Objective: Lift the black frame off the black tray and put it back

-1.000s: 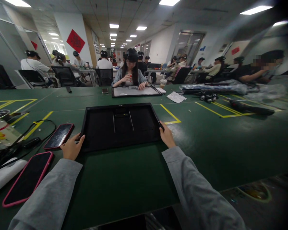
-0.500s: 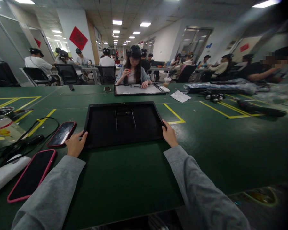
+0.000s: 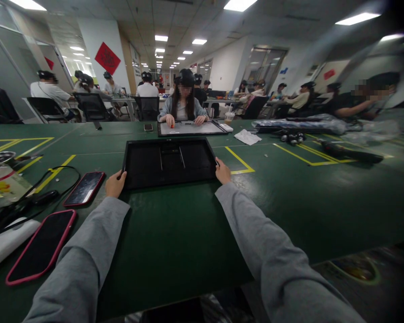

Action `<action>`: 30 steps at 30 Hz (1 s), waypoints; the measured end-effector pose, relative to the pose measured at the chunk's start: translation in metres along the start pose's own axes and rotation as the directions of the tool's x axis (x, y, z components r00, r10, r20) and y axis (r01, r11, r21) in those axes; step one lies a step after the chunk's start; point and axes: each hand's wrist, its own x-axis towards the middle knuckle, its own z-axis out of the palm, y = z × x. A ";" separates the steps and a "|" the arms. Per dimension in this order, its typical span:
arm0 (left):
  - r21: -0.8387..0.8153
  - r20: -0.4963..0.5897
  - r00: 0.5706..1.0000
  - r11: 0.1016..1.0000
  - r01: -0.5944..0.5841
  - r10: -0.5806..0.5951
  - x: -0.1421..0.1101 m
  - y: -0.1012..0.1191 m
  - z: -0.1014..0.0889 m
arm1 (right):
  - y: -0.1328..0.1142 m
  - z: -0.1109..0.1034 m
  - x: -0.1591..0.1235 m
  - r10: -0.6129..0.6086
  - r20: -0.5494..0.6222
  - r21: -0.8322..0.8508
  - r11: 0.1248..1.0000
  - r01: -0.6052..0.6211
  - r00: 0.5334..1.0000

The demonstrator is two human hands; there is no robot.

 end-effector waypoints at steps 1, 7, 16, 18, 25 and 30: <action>-0.002 0.001 1.000 1.000 -0.003 0.003 -0.001 -0.001 -0.001 | 0.000 -0.001 -0.001 -0.011 0.002 0.008 1.000 0.011 1.000; 0.025 0.011 1.000 1.000 0.011 -0.011 -0.016 -0.006 -0.010 | 0.006 -0.008 -0.014 -0.029 -0.003 0.039 0.999 0.029 1.000; 0.026 0.045 0.999 0.999 0.025 -0.026 -0.057 -0.010 -0.041 | 0.023 -0.026 -0.062 -0.074 -0.039 0.133 0.988 0.078 0.997; 0.026 0.041 0.999 0.999 0.028 -0.029 -0.062 -0.007 -0.044 | 0.026 -0.029 -0.067 -0.074 -0.046 0.155 0.985 0.080 0.996; 0.014 0.030 0.999 1.000 0.013 -0.013 -0.065 -0.003 -0.045 | 0.030 -0.031 -0.068 -0.067 -0.020 0.189 0.980 0.070 0.998; 0.057 0.046 0.998 0.997 -0.047 0.045 -0.063 -0.006 -0.042 | 0.030 -0.029 -0.066 -0.096 -0.034 0.164 0.981 0.100 0.995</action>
